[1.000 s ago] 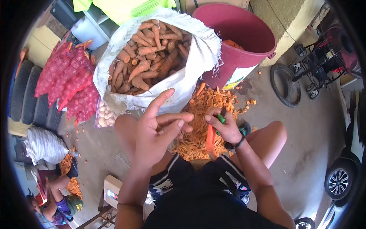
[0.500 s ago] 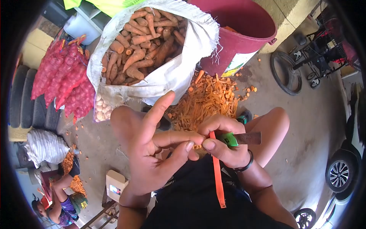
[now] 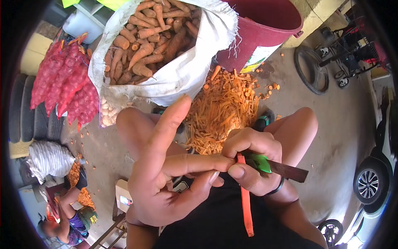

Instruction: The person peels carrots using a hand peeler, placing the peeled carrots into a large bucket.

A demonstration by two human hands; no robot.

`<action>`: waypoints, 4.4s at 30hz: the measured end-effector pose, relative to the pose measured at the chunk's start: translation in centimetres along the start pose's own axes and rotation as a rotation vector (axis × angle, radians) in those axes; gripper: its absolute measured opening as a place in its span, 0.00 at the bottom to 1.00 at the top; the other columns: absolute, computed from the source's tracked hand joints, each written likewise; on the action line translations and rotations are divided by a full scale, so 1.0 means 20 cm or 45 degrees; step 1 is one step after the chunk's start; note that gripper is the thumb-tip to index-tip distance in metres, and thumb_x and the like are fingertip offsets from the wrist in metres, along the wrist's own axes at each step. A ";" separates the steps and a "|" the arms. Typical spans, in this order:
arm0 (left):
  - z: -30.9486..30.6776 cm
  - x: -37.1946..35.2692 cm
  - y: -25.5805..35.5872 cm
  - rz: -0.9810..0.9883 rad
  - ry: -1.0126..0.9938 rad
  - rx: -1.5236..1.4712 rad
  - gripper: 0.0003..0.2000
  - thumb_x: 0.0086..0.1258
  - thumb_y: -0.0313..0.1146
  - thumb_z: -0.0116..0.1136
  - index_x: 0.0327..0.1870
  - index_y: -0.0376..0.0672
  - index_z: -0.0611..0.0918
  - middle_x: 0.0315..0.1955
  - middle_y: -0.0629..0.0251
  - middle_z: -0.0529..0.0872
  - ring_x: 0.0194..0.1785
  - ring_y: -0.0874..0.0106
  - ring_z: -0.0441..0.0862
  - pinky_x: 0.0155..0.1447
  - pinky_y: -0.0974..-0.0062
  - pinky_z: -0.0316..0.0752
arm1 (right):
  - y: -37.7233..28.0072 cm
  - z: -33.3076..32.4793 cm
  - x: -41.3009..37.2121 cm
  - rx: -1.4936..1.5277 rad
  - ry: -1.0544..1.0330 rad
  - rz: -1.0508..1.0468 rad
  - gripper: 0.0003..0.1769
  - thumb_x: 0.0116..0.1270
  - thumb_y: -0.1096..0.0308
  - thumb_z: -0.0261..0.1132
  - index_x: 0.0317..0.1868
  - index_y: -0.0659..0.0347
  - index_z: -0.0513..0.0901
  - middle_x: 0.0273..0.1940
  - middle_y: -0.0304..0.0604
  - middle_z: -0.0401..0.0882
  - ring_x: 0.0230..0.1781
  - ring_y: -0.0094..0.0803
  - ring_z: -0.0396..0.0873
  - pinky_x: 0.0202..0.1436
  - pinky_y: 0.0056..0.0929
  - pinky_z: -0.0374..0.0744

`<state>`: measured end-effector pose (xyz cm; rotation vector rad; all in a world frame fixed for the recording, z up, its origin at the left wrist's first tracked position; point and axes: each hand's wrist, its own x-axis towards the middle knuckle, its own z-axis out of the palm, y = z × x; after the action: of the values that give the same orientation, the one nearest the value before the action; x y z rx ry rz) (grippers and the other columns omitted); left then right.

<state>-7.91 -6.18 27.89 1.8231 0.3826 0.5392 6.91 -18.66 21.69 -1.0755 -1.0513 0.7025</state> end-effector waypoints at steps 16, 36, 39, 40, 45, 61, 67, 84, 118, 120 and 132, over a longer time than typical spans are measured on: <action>-0.08 0.03 0.00 0.228 -0.221 0.436 0.08 0.64 0.24 0.63 0.40 0.29 0.89 0.75 0.38 0.63 0.43 0.61 0.86 0.60 0.55 0.77 | -0.02 0.01 0.01 0.016 0.016 0.023 0.05 0.66 0.75 0.68 0.37 0.66 0.80 0.29 0.41 0.78 0.26 0.23 0.76 0.30 0.23 0.73; -0.06 0.03 0.00 0.216 -0.222 0.380 0.12 0.63 0.22 0.62 0.47 0.30 0.88 0.66 0.42 0.73 0.52 0.53 0.83 0.58 0.56 0.78 | -0.04 0.00 -0.01 0.023 -0.035 0.093 0.03 0.64 0.75 0.67 0.37 0.65 0.81 0.29 0.42 0.81 0.25 0.26 0.79 0.29 0.25 0.75; -0.03 0.01 -0.02 0.343 -0.161 0.332 0.12 0.63 0.24 0.64 0.46 0.34 0.88 0.69 0.42 0.70 0.52 0.49 0.83 0.55 0.57 0.80 | -0.06 0.00 0.00 0.058 -0.028 0.009 0.03 0.64 0.75 0.66 0.37 0.66 0.81 0.30 0.42 0.82 0.24 0.26 0.80 0.29 0.25 0.76; -0.02 0.00 -0.02 0.344 -0.134 0.306 0.11 0.63 0.25 0.65 0.46 0.35 0.88 0.71 0.43 0.67 0.52 0.48 0.83 0.54 0.57 0.81 | -0.06 0.00 0.00 0.079 -0.019 -0.019 0.03 0.64 0.75 0.66 0.37 0.66 0.81 0.30 0.42 0.83 0.24 0.26 0.81 0.28 0.25 0.76; 0.01 0.02 0.05 0.319 -0.113 0.297 0.09 0.64 0.28 0.69 0.43 0.36 0.88 0.76 0.45 0.59 0.52 0.46 0.83 0.52 0.56 0.82 | -0.09 0.00 -0.01 0.150 -0.009 -0.070 0.03 0.65 0.76 0.66 0.37 0.66 0.81 0.30 0.43 0.83 0.24 0.26 0.82 0.28 0.23 0.77; 0.00 0.09 0.03 0.549 -0.251 0.332 0.06 0.65 0.24 0.67 0.40 0.34 0.89 0.80 0.41 0.46 0.49 0.49 0.85 0.52 0.58 0.83 | -0.09 -0.01 -0.04 0.149 0.060 -0.047 0.03 0.67 0.75 0.65 0.37 0.67 0.81 0.31 0.43 0.81 0.25 0.27 0.79 0.30 0.25 0.75; 0.18 0.08 0.14 0.309 0.126 0.074 0.06 0.62 0.21 0.67 0.38 0.30 0.89 0.79 0.38 0.49 0.40 0.61 0.88 0.52 0.64 0.83 | -0.10 0.00 -0.04 0.207 0.088 0.064 0.03 0.69 0.74 0.64 0.38 0.66 0.81 0.31 0.41 0.81 0.26 0.26 0.79 0.30 0.24 0.75; -0.01 0.14 0.07 0.132 -0.305 0.412 0.10 0.60 0.18 0.64 0.41 0.21 0.86 0.79 0.34 0.49 0.39 0.69 0.90 0.59 0.64 0.80 | -0.04 -0.03 -0.03 -0.060 0.083 0.134 0.02 0.66 0.76 0.63 0.35 0.64 0.82 0.26 0.44 0.80 0.23 0.30 0.80 0.28 0.28 0.76; 0.09 0.12 0.01 -0.078 -0.055 0.144 0.29 0.66 0.26 0.64 0.66 0.18 0.71 0.31 0.69 0.90 0.37 0.78 0.80 0.60 0.68 0.71 | 0.03 -0.04 -0.05 -0.040 0.155 0.096 0.04 0.65 0.75 0.65 0.38 0.67 0.81 0.28 0.42 0.80 0.25 0.25 0.78 0.30 0.24 0.76; 0.08 0.13 0.02 -0.060 -0.105 0.220 0.30 0.67 0.27 0.63 0.67 0.19 0.71 0.36 0.66 0.90 0.37 0.79 0.80 0.60 0.69 0.70 | 0.04 -0.04 -0.05 -0.099 0.150 0.090 0.04 0.64 0.76 0.65 0.38 0.67 0.81 0.28 0.42 0.80 0.25 0.25 0.78 0.30 0.24 0.76; 0.05 0.04 -0.17 -0.168 -0.272 -0.018 0.42 0.69 0.20 0.58 0.82 0.41 0.49 0.44 0.52 0.91 0.45 0.64 0.91 0.50 0.72 0.83 | 0.11 0.00 -0.07 -0.345 0.247 0.308 0.11 0.63 0.66 0.66 0.32 0.67 0.79 0.26 0.39 0.79 0.26 0.22 0.77 0.31 0.22 0.73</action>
<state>-6.65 -5.56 24.44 1.8066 0.3493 0.2524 6.50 -19.21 19.12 -1.4929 -0.8727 0.6427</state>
